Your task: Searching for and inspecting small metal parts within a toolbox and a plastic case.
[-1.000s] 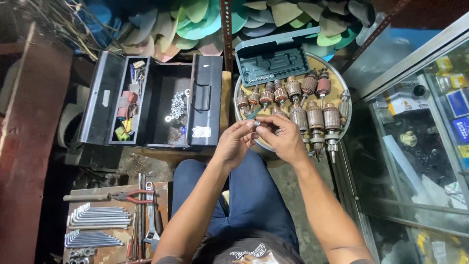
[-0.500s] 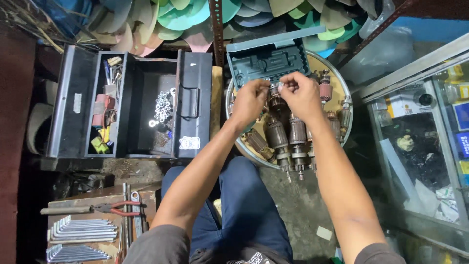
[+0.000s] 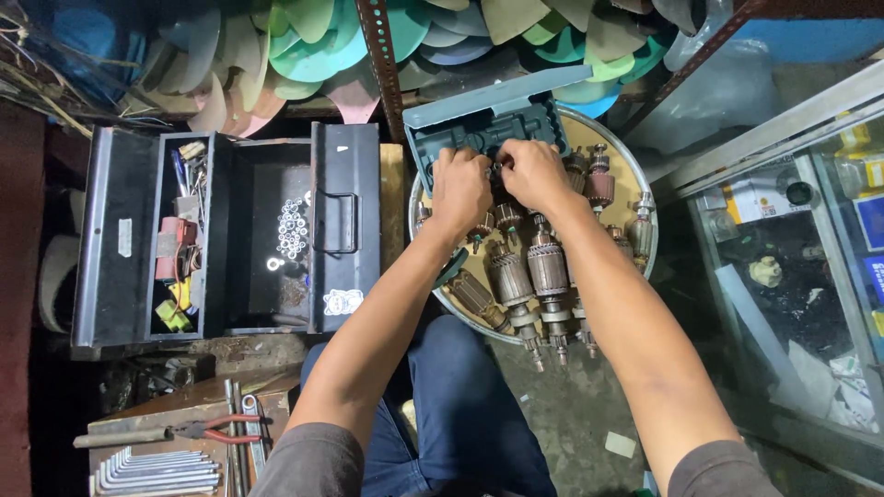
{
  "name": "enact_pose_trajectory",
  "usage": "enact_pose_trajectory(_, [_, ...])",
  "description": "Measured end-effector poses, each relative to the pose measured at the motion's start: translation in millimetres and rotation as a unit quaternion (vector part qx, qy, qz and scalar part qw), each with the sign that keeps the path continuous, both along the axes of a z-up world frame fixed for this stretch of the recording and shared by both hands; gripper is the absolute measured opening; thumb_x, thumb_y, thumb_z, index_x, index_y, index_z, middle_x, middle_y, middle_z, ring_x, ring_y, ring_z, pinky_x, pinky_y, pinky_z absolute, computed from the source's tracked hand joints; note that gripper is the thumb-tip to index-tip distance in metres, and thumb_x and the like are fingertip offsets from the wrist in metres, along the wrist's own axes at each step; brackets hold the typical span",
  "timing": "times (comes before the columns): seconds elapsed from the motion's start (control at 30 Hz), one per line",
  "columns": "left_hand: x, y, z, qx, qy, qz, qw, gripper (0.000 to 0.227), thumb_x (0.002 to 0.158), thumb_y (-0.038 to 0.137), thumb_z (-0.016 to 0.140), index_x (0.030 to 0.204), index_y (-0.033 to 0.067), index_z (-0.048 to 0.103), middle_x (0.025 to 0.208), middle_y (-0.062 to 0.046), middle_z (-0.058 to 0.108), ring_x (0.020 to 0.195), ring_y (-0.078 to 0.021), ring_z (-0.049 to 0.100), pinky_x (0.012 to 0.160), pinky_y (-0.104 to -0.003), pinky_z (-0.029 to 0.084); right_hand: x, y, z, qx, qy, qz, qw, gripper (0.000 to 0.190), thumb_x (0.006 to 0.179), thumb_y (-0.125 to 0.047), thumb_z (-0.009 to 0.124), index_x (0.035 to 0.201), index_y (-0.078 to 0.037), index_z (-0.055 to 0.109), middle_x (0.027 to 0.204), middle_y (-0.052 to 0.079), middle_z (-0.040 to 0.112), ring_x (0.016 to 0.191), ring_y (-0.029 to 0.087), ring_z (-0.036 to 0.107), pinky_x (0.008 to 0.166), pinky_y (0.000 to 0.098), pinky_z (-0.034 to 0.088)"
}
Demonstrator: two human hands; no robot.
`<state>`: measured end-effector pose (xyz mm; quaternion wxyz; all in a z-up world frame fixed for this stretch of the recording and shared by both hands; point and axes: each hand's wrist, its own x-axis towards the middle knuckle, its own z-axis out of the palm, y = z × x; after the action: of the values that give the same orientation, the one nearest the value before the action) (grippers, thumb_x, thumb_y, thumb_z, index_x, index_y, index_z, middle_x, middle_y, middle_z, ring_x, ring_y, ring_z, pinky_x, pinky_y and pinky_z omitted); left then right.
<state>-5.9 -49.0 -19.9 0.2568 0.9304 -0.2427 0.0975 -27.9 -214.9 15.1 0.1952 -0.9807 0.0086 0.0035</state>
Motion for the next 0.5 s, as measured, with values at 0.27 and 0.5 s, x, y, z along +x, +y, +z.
enact_pose_trajectory(0.27, [2.4, -1.5, -10.8, 0.021, -0.006, 0.002, 1.0, 0.01, 0.081, 0.026, 0.067, 0.088, 0.0218, 0.073, 0.096, -0.002, 0.058, 0.1, -0.0287, 0.05, 0.078, -0.042, 0.044, 10.7, -6.5, -27.5, -0.012, 0.018, 0.019, 1.0, 0.013, 0.086, -0.019, 0.064, 0.091, -0.009, 0.072, 0.084, 0.014, 0.071, 0.096, 0.043, 0.067, 0.091, 0.0588, 0.047])
enact_pose_trajectory(0.5, [-3.8, -0.2, 0.6, 0.018, 0.006, 0.0, 1.0, 0.013, 0.083, 0.023, 0.071, 0.094, 0.0171, 0.073, 0.099, -0.005, 0.059, 0.1, -0.0305, 0.051, 0.08, -0.042, 0.044, 7.9, -5.2, -26.5, -0.002, 0.01, 0.015, 1.0, 0.013, 0.085, -0.017, 0.065, 0.091, -0.008, 0.072, 0.083, 0.014, 0.069, 0.094, 0.043, 0.065, 0.089, 0.0568, 0.046])
